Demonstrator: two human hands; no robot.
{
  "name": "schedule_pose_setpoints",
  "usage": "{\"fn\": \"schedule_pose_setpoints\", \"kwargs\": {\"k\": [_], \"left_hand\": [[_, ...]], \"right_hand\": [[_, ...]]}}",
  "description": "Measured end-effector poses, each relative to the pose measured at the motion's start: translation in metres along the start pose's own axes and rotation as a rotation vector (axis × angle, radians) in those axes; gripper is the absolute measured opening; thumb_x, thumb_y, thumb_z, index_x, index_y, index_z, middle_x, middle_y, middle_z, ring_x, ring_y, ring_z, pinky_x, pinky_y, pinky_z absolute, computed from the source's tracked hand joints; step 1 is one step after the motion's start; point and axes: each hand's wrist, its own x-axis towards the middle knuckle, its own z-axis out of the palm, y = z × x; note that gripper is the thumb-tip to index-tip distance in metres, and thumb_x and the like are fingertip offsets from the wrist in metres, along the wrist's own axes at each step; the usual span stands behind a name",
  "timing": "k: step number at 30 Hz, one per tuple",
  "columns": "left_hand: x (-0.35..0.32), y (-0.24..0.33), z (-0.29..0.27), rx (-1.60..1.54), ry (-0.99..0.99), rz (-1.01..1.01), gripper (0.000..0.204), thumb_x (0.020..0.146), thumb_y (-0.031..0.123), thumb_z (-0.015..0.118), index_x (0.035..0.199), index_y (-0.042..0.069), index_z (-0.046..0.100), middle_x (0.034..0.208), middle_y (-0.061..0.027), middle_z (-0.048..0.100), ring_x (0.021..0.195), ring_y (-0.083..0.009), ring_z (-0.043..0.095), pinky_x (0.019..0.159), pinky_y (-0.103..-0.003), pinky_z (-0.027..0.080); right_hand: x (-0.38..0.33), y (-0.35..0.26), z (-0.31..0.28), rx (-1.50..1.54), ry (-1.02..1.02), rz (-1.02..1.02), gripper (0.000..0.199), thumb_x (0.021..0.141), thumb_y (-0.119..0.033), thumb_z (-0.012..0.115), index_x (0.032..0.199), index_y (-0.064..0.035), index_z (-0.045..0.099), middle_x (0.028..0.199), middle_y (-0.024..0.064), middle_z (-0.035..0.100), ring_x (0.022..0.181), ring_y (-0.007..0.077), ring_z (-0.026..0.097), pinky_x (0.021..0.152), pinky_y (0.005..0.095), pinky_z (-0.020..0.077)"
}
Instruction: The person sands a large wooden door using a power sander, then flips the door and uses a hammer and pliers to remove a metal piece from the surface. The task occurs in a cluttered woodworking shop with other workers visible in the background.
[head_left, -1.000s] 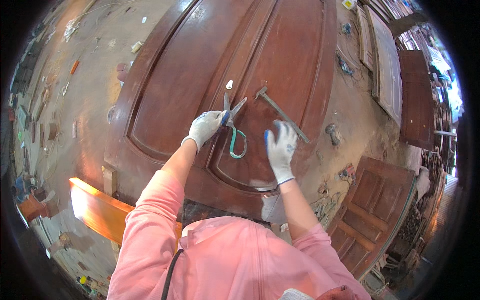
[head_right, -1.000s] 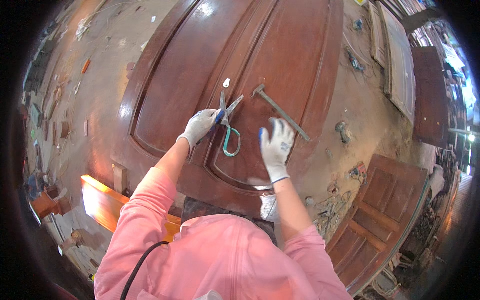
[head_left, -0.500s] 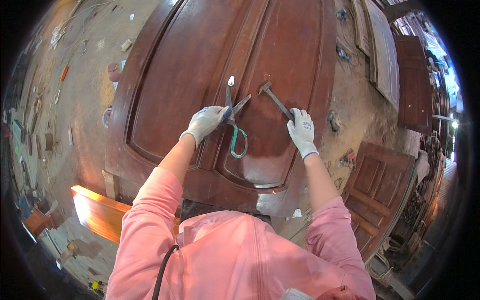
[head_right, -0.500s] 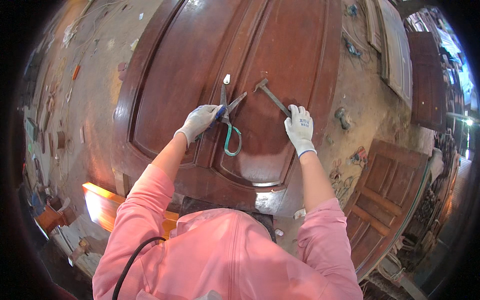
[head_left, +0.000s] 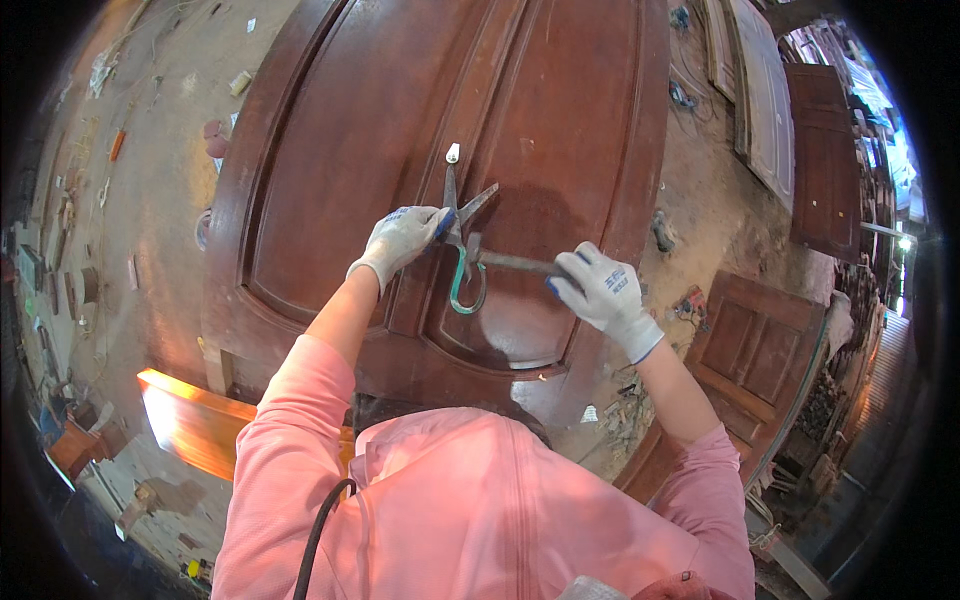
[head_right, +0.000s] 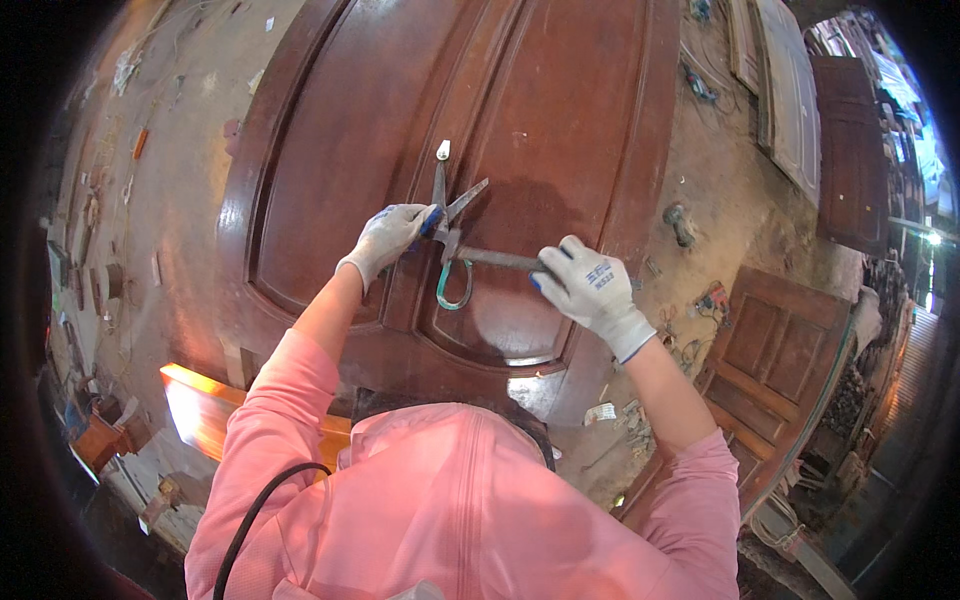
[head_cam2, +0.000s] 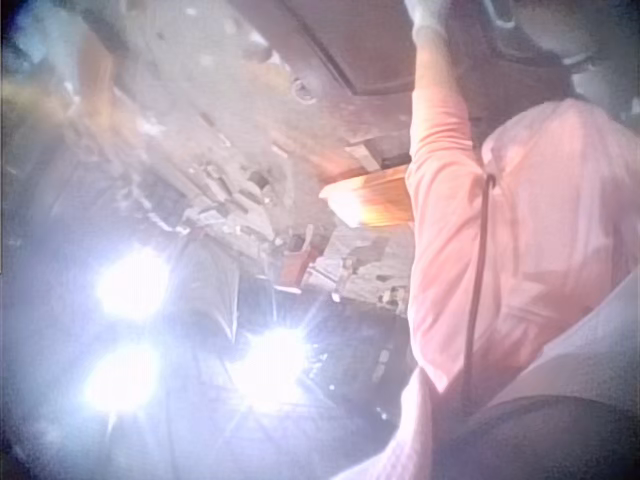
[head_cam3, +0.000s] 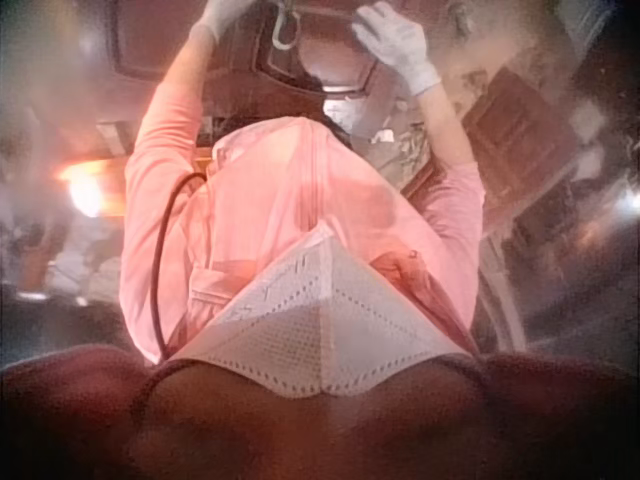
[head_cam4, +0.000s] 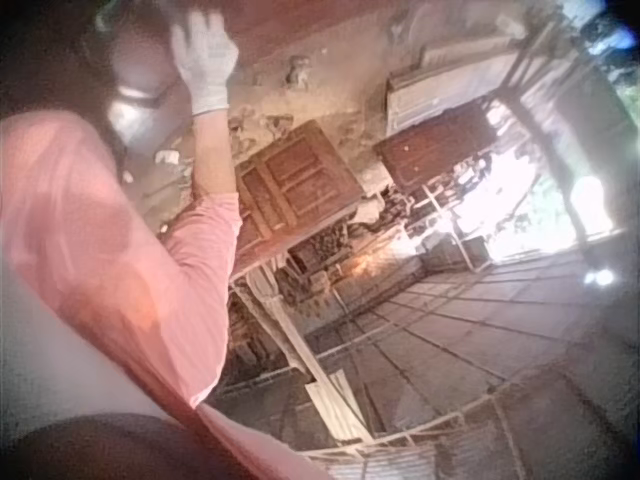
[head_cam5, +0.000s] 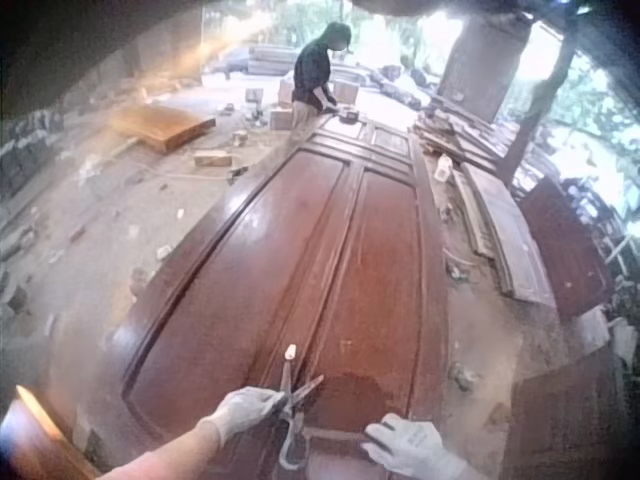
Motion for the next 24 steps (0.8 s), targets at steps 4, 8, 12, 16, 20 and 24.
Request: {"fn": "schedule_pose_setpoints", "kwargs": {"k": [4,8,12,16,20,24], "left_hand": [[0.002,-0.003,0.002,0.0,0.022,-0.008,0.052,0.098,0.056,0.046,0.11,0.012,0.072,0.095,-0.0102,0.071,0.088,-0.0278,0.064,0.082,-0.038,0.047],[0.002,-0.001,-0.003,-0.048,-0.026,-0.031,0.053,0.098,0.056,0.046,0.109,0.011,0.072,0.09,-0.0082,0.069,0.082,-0.0239,0.063,0.078,-0.037,0.047],[0.003,-0.002,-0.002,-0.03,0.004,-0.02,0.053,0.099,0.055,0.046,0.106,0.01,0.072,0.085,-0.0083,0.067,0.078,-0.0228,0.061,0.075,-0.036,0.047],[0.005,-0.005,-0.001,-0.03,-0.02,-0.003,0.052,0.1,0.054,0.045,0.104,0.01,0.072,0.082,-0.0079,0.065,0.074,-0.0221,0.06,0.073,-0.036,0.047],[0.004,-0.002,-0.004,-0.037,-0.03,0.005,0.052,0.1,0.053,0.044,0.103,0.009,0.072,0.082,-0.0077,0.065,0.073,-0.0221,0.059,0.073,-0.037,0.047],[0.005,-0.002,-0.003,-0.041,-0.019,0.016,0.051,0.101,0.051,0.044,0.104,0.01,0.072,0.085,-0.0087,0.067,0.075,-0.0239,0.06,0.073,-0.037,0.047]], "right_hand": [[-0.001,-0.013,0.004,-0.15,-0.017,-0.191,0.022,0.091,-0.039,0.062,0.094,-0.0177,0.059,0.086,0.0035,0.057,0.075,0.0217,0.065,0.062,0.0364,0.0523],[0.002,-0.024,0.008,-0.228,0.003,-0.355,0.02,0.089,-0.039,0.064,0.093,-0.0197,0.058,0.082,0.0003,0.057,0.074,0.0172,0.064,0.06,0.0327,0.0509],[0.015,-0.034,0.003,-0.284,-0.024,-0.453,0.021,0.085,-0.037,0.067,0.094,-0.0207,0.059,0.08,-0.0012,0.056,0.073,0.0151,0.062,0.06,0.0317,0.0495],[0.029,-0.037,-0.002,-0.394,0.008,-0.423,0.02,0.084,-0.036,0.068,0.094,-0.0209,0.06,0.078,-0.0017,0.055,0.073,0.0147,0.062,0.061,0.0317,0.0497],[0.046,-0.035,-0.015,-0.409,-0.048,-0.49,0.014,0.09,-0.031,0.06,0.088,-0.0171,0.059,0.077,0.0004,0.059,0.071,0.0173,0.065,0.058,0.0325,0.0519],[0.057,-0.035,-0.021,-0.477,-0.099,-0.494,0.015,0.092,-0.029,0.058,0.087,-0.0161,0.059,0.077,0.001,0.06,0.071,0.0184,0.067,0.056,0.0325,0.0523]]}}
